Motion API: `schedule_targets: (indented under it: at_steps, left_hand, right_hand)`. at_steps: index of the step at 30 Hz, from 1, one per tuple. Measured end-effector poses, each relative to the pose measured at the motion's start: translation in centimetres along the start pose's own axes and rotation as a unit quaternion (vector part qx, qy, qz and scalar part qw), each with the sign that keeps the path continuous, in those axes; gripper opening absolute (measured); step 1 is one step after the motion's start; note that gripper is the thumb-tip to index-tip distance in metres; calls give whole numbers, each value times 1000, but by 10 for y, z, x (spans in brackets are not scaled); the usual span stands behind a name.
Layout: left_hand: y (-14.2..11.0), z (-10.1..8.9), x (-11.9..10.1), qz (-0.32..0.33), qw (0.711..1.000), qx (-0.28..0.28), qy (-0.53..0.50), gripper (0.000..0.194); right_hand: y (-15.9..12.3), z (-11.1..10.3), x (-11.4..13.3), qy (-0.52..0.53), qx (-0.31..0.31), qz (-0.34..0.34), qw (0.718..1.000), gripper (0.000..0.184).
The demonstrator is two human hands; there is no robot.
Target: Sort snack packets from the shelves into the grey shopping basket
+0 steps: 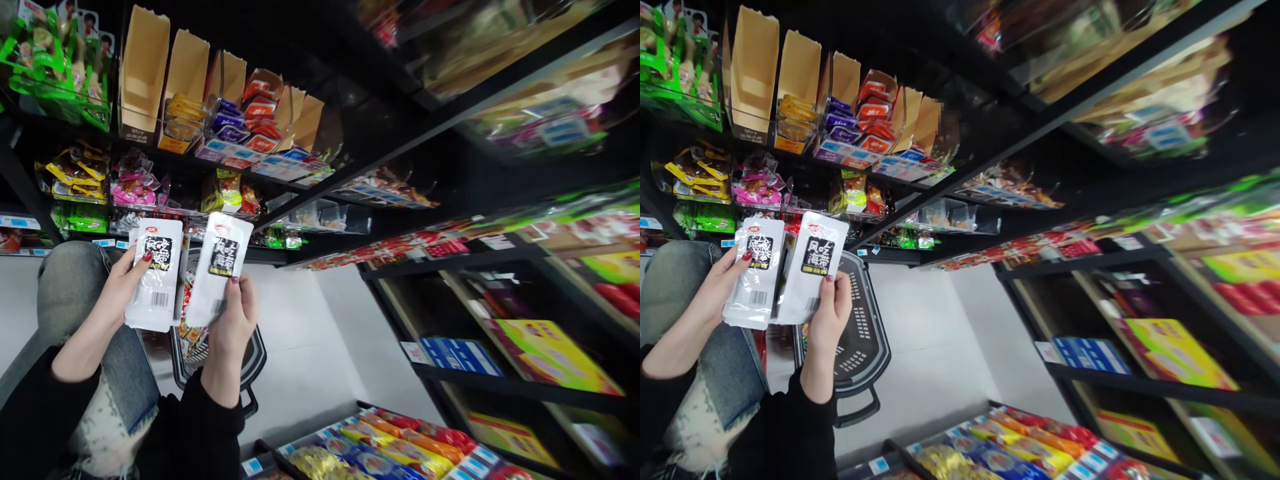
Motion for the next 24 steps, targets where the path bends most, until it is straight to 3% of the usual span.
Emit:
schedule_targets:
  at_steps: [2,4,7,9,15,22,24]
  left_hand:
    - [0,0,0,3,1000,-2,0,40]
    - [1,-1,1,7,1000,-4,-1,39]
    - [0,-1,0,10,1000,-4,-5,40]
    - [-1,-1,-1,12,1000,-1,-15,41]
    - [-6,3,-5,7,999,3,-48,45]
    - [-5,2,-6,7,999,18,-48,40]
    - [-4,1,-6,20,999,19,-28,38]
  right_hand:
    - [-4,2,11,-151,-43,-54,986,16]
    - [-6,2,18,-288,-68,-88,951,19]
    - [-3,-3,17,-360,-111,-87,922,20]
    - [1,-7,10,-371,-120,-62,919,19]
    - [3,6,-16,-256,40,6,966,21]
    - [-11,30,-26,-245,150,39,957,21]
    - [-13,31,-22,-281,138,23,949,25]
Point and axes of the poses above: each hand's wrist, its own y-axis towards the middle knuckle, its own z-axis out of the palm, x = y × z, the point moved 3 cm from there along y, towards the middle knuckle
